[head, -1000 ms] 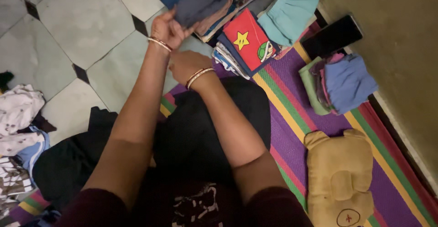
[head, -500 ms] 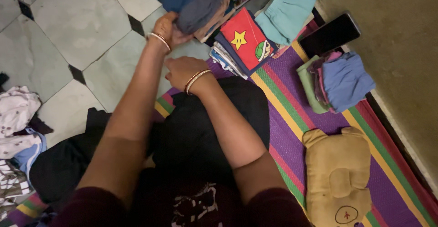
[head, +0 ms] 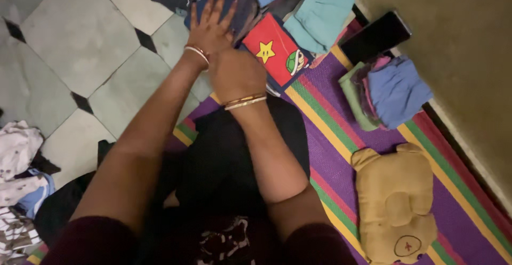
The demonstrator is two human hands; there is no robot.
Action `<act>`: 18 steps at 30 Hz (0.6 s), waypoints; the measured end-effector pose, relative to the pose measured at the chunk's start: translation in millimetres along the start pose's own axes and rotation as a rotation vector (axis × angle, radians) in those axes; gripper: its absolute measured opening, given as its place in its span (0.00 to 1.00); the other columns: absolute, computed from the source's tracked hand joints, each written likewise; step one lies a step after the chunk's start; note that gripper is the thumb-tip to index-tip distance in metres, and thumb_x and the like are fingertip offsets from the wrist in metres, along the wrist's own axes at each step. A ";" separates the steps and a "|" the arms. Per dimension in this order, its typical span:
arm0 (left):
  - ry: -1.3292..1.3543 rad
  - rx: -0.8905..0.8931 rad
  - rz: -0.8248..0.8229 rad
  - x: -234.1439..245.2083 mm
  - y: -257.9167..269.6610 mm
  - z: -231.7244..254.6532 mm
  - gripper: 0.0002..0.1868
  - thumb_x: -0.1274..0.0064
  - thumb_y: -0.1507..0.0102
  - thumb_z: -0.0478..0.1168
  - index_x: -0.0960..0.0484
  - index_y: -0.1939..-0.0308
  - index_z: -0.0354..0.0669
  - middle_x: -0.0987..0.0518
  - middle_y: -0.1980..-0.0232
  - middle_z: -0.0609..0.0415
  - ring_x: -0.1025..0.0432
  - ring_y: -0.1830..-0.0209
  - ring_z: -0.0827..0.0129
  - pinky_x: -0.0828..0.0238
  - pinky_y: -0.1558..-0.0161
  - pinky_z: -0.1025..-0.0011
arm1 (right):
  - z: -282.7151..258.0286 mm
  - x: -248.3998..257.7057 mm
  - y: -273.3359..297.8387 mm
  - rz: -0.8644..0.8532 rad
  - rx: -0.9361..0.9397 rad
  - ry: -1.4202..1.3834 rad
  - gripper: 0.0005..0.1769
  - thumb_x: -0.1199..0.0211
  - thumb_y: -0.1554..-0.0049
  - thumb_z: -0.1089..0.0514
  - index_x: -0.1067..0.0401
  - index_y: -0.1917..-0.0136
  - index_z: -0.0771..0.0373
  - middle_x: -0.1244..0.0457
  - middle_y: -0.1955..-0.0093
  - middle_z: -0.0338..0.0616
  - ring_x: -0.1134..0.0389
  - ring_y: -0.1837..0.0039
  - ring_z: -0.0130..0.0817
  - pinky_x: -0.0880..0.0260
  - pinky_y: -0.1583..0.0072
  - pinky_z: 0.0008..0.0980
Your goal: The person sits on a mat and folds multiple garments one by one, including a peach top, blue jeans, a white patterned top, a maroon and yellow top, a light blue top, a black top, and a light blue graphic top. Each item is smoothed, folded, and placed into a growing stack.
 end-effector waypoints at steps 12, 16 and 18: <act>-0.136 0.010 -0.028 25.7 7.9 15.2 0.43 0.53 0.34 0.55 0.47 0.17 0.51 0.57 0.16 0.41 0.61 0.17 0.43 0.78 0.29 0.27 | 23.3 -14.2 -51.3 0.299 0.128 -0.300 0.30 0.38 0.42 0.46 0.34 0.30 0.58 0.31 0.40 0.60 0.27 0.45 0.58 0.27 0.47 0.52; -0.156 -0.021 0.109 69.5 33.8 28.7 0.40 0.49 0.35 0.55 0.40 0.22 0.42 0.49 0.17 0.41 0.56 0.17 0.47 0.72 0.28 0.30 | 58.8 -28.8 -59.5 0.299 -0.034 -0.645 0.49 0.30 0.49 0.44 0.47 0.21 0.60 0.31 0.39 0.57 0.25 0.45 0.50 0.24 0.44 0.41; -0.159 0.024 0.031 75.6 60.4 19.0 0.39 0.47 0.39 0.53 0.34 0.26 0.43 0.45 0.18 0.42 0.52 0.18 0.51 0.66 0.27 0.32 | 49.7 -13.1 -63.3 0.447 0.164 -0.844 0.54 0.25 0.43 0.46 0.56 0.18 0.63 0.42 0.26 0.63 0.36 0.29 0.51 0.32 0.32 0.42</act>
Point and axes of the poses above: each hand's wrist, its own y-axis away from the middle knuckle, its own x-axis out of the back of the hand, z = x × y, the point moved 9 cm from there along -y, towards the middle knuckle
